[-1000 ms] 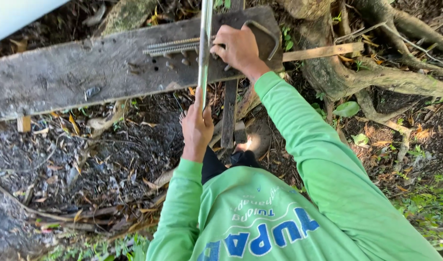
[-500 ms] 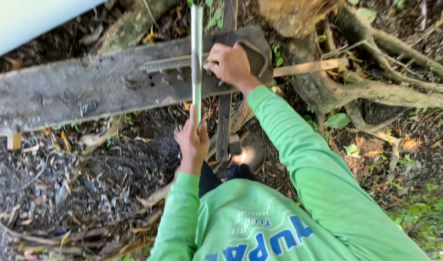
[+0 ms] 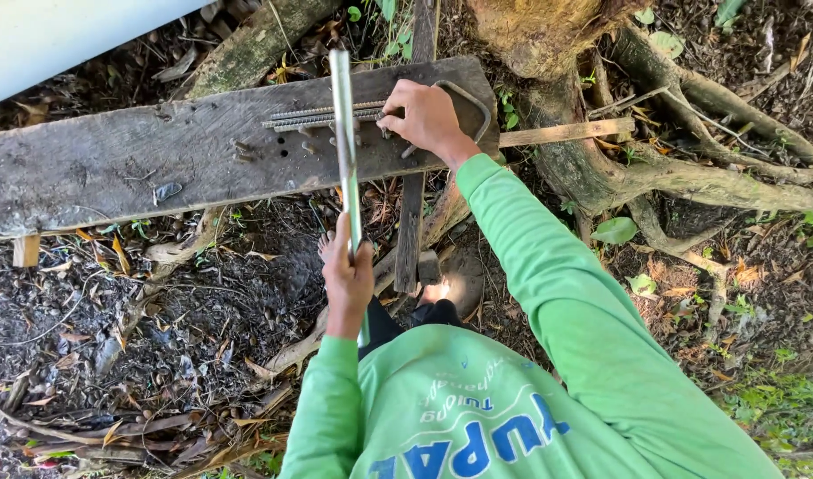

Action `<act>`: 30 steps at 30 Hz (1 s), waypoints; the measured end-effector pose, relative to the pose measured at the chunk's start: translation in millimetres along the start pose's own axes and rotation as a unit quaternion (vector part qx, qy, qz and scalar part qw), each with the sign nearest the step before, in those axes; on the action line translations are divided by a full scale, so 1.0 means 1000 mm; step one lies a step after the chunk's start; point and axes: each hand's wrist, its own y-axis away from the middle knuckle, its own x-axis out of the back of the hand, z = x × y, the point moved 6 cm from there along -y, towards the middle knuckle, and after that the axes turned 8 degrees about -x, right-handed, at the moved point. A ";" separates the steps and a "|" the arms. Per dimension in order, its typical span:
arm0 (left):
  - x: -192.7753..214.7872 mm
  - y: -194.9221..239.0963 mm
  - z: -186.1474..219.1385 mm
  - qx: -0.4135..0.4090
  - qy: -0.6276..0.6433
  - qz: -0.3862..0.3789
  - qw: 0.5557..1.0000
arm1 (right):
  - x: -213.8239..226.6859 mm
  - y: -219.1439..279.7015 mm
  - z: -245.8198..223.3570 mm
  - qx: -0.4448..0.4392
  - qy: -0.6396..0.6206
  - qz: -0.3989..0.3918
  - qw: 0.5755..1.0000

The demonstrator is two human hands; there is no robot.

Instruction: The recorder uses a metal pipe to manually bend rebar rods using a jig on a wooden plank.

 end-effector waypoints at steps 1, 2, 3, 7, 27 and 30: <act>0.013 0.009 0.005 -0.001 -0.002 0.003 1.000 | 0.006 -0.001 -0.005 0.004 -0.001 0.001 1.000; 0.026 0.018 0.011 -0.002 -0.026 0.007 1.000 | 0.008 -0.002 -0.009 -0.007 0.004 -0.022 1.000; 0.041 0.029 0.017 -0.002 -0.053 0.010 0.999 | 0.009 -0.001 -0.014 -0.018 0.006 -0.046 0.999; 0.081 0.082 0.008 0.143 -0.091 -0.024 0.985 | 0.017 -0.008 -0.004 -0.044 0.028 -0.099 0.994; 0.079 0.175 -0.013 0.227 -0.112 -0.070 0.965 | 0.100 0.052 0.078 -0.325 -0.112 -0.072 0.936; 0.080 0.168 -0.011 0.271 -0.115 -0.153 0.943 | 0.119 0.044 0.056 -0.231 -0.198 -0.011 0.953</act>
